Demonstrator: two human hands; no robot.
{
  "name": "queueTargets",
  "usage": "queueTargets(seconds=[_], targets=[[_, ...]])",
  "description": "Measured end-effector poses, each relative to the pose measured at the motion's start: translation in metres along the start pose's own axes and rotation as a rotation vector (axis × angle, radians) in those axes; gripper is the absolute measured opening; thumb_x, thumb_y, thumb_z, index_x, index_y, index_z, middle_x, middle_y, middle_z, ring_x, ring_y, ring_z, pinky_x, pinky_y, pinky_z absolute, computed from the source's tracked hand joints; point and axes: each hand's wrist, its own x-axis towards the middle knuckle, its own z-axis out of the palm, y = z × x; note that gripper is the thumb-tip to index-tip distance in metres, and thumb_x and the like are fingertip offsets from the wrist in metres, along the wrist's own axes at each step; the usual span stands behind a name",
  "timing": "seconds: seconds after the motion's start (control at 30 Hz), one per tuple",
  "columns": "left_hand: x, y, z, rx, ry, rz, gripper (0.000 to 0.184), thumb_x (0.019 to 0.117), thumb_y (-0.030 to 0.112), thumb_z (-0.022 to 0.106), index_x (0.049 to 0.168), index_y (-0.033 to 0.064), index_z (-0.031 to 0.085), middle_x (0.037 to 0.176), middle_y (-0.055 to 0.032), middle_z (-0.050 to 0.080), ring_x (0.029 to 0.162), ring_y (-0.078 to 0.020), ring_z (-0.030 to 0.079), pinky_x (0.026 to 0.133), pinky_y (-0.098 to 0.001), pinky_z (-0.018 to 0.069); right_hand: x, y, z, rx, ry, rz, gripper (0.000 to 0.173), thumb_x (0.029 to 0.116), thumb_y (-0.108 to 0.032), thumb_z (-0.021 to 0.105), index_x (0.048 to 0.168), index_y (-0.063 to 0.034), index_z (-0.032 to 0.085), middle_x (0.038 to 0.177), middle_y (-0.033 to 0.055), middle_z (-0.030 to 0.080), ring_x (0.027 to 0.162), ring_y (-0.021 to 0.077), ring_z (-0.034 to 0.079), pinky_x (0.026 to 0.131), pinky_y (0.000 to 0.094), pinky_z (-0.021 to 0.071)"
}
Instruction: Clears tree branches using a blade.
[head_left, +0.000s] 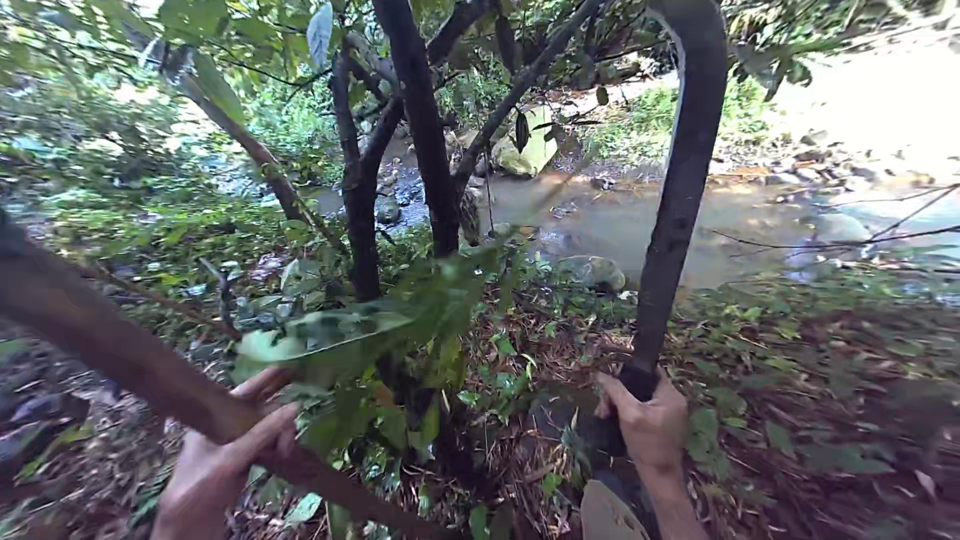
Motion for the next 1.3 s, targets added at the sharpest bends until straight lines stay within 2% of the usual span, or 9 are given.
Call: queueTargets(seconds=[0.07, 0.1, 0.27, 0.57, 0.73, 0.87, 1.07, 1.17, 1.3], targets=[[0.014, -0.013, 0.009, -0.040, -0.124, 0.019, 0.072, 0.0783, 0.032, 0.084, 0.143, 0.0103, 0.059, 0.135, -0.0071, 0.068, 0.056, -0.0075, 0.062, 0.048, -0.0230, 0.0533, 0.001, -0.001, -0.012, -0.024, 0.020, -0.024, 0.032, 0.0792, -0.015, 0.069, 0.106, -0.0019, 0.060, 0.058, -0.0061, 0.059, 0.041, 0.0079, 0.058, 0.040, 0.0279, 0.0547], [0.019, -0.016, 0.012, -0.047, -0.126, 0.020, 0.072, 0.0795, 0.030, 0.082, 0.144, 0.0094, 0.057, 0.140, -0.0088, 0.064, 0.055, -0.0082, 0.062, 0.047, -0.0234, 0.0525, 0.001, 0.000, -0.016, -0.029, 0.021, -0.041, 0.031, 0.0788, -0.014, 0.069, 0.106, -0.0024, 0.060, 0.058, -0.0063, 0.058, 0.041, 0.0076, 0.057, 0.040, 0.0275, 0.0545], [0.011, -0.020, 0.001, 0.000, 0.032, 0.061, 0.038, 0.0849, 0.023, 0.074, 0.121, 0.0102, 0.070, 0.117, -0.0097, 0.074, 0.051, -0.0102, 0.061, 0.046, -0.0236, 0.0530, -0.015, 0.015, -0.037, -0.080, -0.074, 0.036, 0.025, 0.0790, -0.013, 0.069, 0.102, -0.0055, 0.060, 0.056, -0.0074, 0.057, 0.040, 0.0071, 0.056, 0.040, 0.0263, 0.0536], [-0.055, -0.049, -0.063, 0.111, 0.292, 0.061, 0.036, 0.0936, 0.018, 0.063, 0.127, 0.0054, 0.058, 0.092, 0.0003, 0.076, 0.051, -0.0072, 0.062, 0.044, -0.0218, 0.0526, -0.117, 0.074, -0.092, -0.377, -0.350, 0.639, 0.030, 0.0829, 0.000, 0.067, 0.111, 0.0043, 0.059, 0.057, 0.0064, 0.058, 0.042, 0.0173, 0.056, 0.044, 0.0356, 0.0538], [-0.090, -0.088, -0.085, 0.148, 0.459, 0.021, 0.033, 0.0926, 0.015, 0.059, 0.124, 0.0059, 0.056, 0.079, 0.0063, 0.071, 0.051, -0.0058, 0.061, 0.047, -0.0215, 0.0532, -0.155, 0.074, -0.105, -0.498, -0.457, 0.714, 0.028, 0.0822, -0.002, 0.069, 0.107, 0.0058, 0.060, 0.061, 0.0063, 0.061, 0.046, 0.0160, 0.060, 0.050, 0.0354, 0.0558], [-0.098, -0.109, -0.099, 0.152, 0.589, 0.023, 0.036, 0.0927, 0.011, 0.054, 0.127, 0.0015, 0.053, 0.076, 0.0058, 0.069, 0.049, -0.0057, 0.060, 0.045, -0.0206, 0.0524, -0.161, 0.078, -0.081, -0.550, -0.495, 0.574, 0.032, 0.0795, -0.009, 0.074, 0.107, 0.0042, 0.063, 0.062, 0.0076, 0.063, 0.047, 0.0176, 0.061, 0.051, 0.0382, 0.0557], [-0.106, -0.113, -0.110, 0.155, 0.645, 0.040, 0.039, 0.0920, 0.009, 0.053, 0.131, 0.0011, 0.051, 0.074, 0.0072, 0.068, 0.048, -0.0049, 0.058, 0.044, -0.0201, 0.0510, -0.170, 0.083, 0.007, -0.413, -0.456, 0.397, 0.051, 0.0815, -0.024, 0.077, 0.122, 0.0018, 0.060, 0.071, 0.0069, 0.067, 0.050, 0.0175, 0.064, 0.052, 0.0392, 0.0591], [-0.110, -0.116, -0.113, 0.170, 0.644, 0.058, 0.039, 0.0923, 0.009, 0.051, 0.131, 0.0005, 0.050, 0.072, 0.0078, 0.066, 0.048, -0.0054, 0.059, 0.045, -0.0204, 0.0519, -0.168, 0.094, 0.065, -0.196, -0.523, 0.537, 0.046, 0.0867, -0.017, 0.074, 0.124, 0.0002, 0.054, 0.068, 0.0057, 0.064, 0.048, 0.0168, 0.062, 0.048, 0.0353, 0.0582], [-0.113, -0.119, -0.112, 0.173, 0.632, 0.068, 0.039, 0.0939, 0.008, 0.050, 0.132, 0.0012, 0.049, 0.071, 0.0089, 0.065, 0.049, -0.0041, 0.057, 0.046, -0.0194, 0.0513, -0.152, 0.168, 0.121, -0.127, -0.601, 0.838, 0.036, 0.0925, -0.009, 0.069, 0.122, 0.0041, 0.052, 0.064, 0.0075, 0.058, 0.045, 0.0171, 0.058, 0.046, 0.0340, 0.0562]])
